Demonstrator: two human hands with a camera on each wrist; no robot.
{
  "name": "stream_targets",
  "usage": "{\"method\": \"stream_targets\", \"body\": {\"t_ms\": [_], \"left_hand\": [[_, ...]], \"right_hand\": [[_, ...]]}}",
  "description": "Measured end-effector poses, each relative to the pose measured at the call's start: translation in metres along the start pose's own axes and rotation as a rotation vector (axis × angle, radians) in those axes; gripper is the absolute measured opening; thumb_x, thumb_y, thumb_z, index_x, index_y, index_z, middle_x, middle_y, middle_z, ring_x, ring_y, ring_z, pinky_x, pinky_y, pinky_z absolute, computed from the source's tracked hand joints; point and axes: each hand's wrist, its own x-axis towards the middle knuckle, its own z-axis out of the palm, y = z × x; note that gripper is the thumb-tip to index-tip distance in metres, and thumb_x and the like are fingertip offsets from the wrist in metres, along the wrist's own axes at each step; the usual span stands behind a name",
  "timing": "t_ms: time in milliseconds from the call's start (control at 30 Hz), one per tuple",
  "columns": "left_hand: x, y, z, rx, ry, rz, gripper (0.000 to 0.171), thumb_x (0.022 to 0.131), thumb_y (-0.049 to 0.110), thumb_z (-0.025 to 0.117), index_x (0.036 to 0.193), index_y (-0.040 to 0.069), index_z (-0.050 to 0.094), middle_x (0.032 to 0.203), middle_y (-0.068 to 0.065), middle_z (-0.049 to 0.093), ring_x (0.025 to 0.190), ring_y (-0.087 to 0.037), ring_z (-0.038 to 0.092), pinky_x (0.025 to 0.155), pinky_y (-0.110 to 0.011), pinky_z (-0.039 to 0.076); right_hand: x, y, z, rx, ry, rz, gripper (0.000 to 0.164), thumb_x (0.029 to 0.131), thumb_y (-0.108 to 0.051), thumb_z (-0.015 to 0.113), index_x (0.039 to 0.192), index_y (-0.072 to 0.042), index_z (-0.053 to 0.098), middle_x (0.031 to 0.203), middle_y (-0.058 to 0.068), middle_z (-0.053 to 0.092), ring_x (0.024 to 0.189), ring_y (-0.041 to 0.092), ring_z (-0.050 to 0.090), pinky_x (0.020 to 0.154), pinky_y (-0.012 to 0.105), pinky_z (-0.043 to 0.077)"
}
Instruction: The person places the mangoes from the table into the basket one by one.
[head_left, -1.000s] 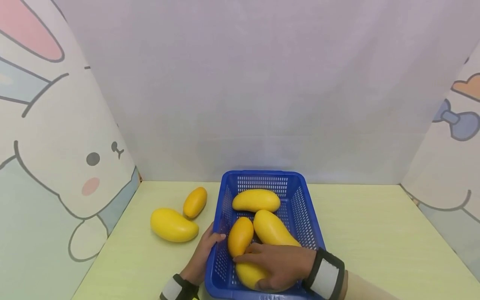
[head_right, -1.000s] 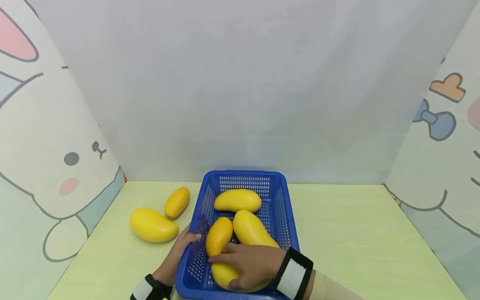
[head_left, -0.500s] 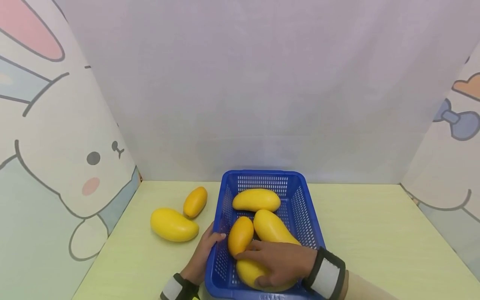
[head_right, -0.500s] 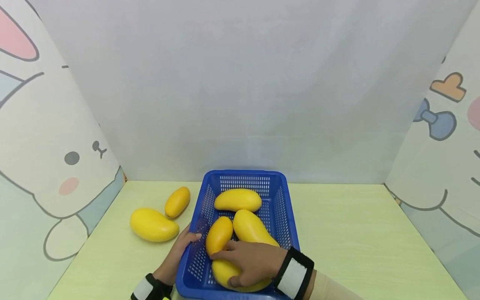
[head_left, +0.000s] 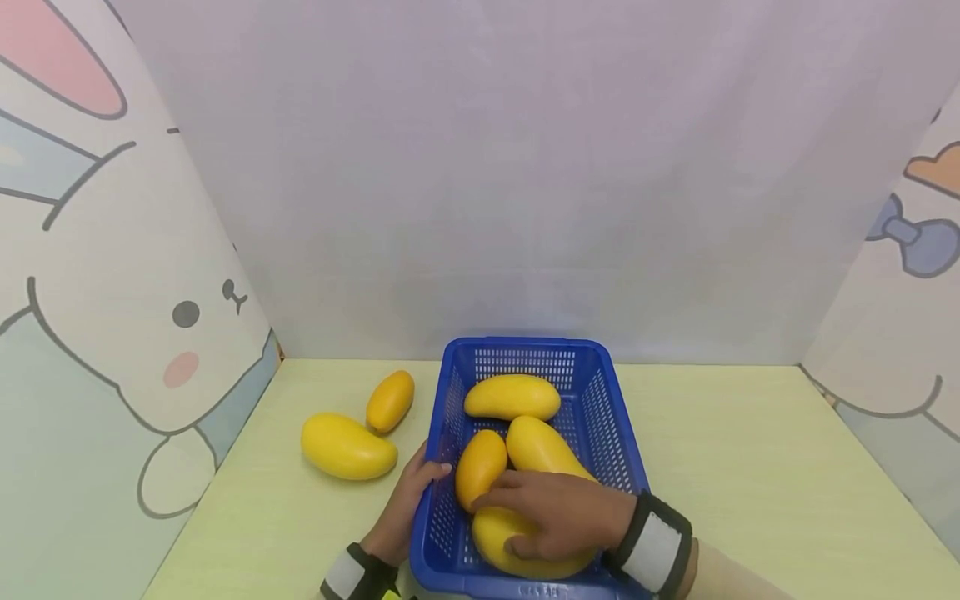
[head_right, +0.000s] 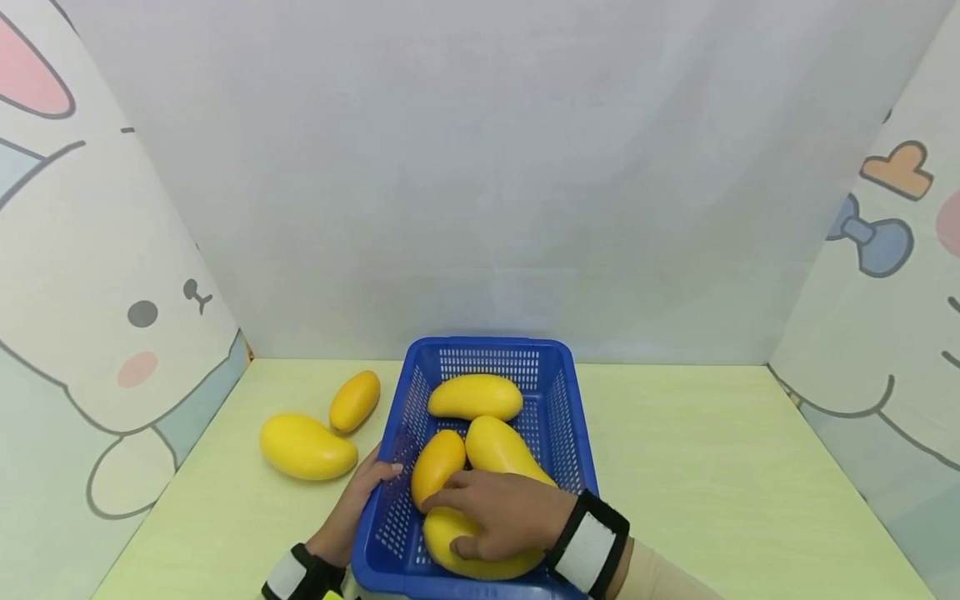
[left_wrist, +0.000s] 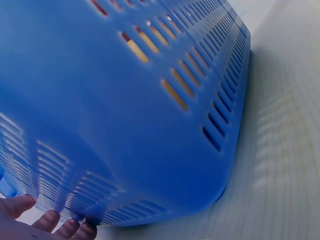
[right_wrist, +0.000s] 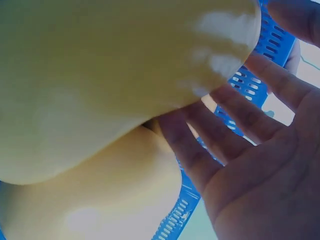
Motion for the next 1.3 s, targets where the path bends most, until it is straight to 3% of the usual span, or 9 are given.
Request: {"method": "stream_targets", "body": {"t_ms": [267,700,1033,1300], "left_hand": [[0.0,0.001,0.0,0.0,0.005,-0.015,0.064,0.093,0.023,0.038,0.15,0.026,0.009,0.152,-0.015,0.014,0.13,-0.033,0.03,0.099,-0.053,0.032],[0.0,0.002,0.0,0.012,0.016,-0.022,0.062,0.094,0.022,0.036,0.149,0.026,0.008,0.152,-0.015,0.014,0.129,-0.034,0.031,0.098,-0.053,0.033],[-0.001,0.002,0.001,0.005,0.035,-0.036,0.062,0.094,0.022,0.036,0.149,0.024,0.009,0.151,-0.017,0.017,0.127,-0.034,0.033,0.098,-0.052,0.034],[-0.002,0.001,0.001,-0.003,0.027,-0.032,0.063,0.093,0.023,0.038,0.149,0.023,0.008,0.15,-0.017,0.017,0.125,-0.034,0.034,0.097,-0.052,0.035]], "right_hand": [[-0.001,0.001,-0.004,0.012,0.126,0.006,0.041,0.09,-0.037,0.055,0.13,-0.032,0.05,0.125,-0.015,0.051,0.107,0.003,0.046,0.089,0.027,0.044],[-0.002,0.0,-0.009,0.029,0.292,0.006,0.037,0.09,-0.039,0.054,0.126,-0.03,0.054,0.121,-0.015,0.052,0.106,0.003,0.046,0.088,0.027,0.044],[-0.007,-0.003,-0.017,-0.039,0.467,-0.002,0.044,0.092,-0.045,0.049,0.134,-0.034,0.043,0.126,-0.011,0.047,0.111,0.006,0.044,0.091,0.031,0.043],[-0.01,-0.004,-0.021,-0.059,0.598,-0.007,0.046,0.09,-0.042,0.054,0.134,-0.035,0.043,0.129,-0.014,0.045,0.116,0.005,0.041,0.094,0.033,0.041]]}}
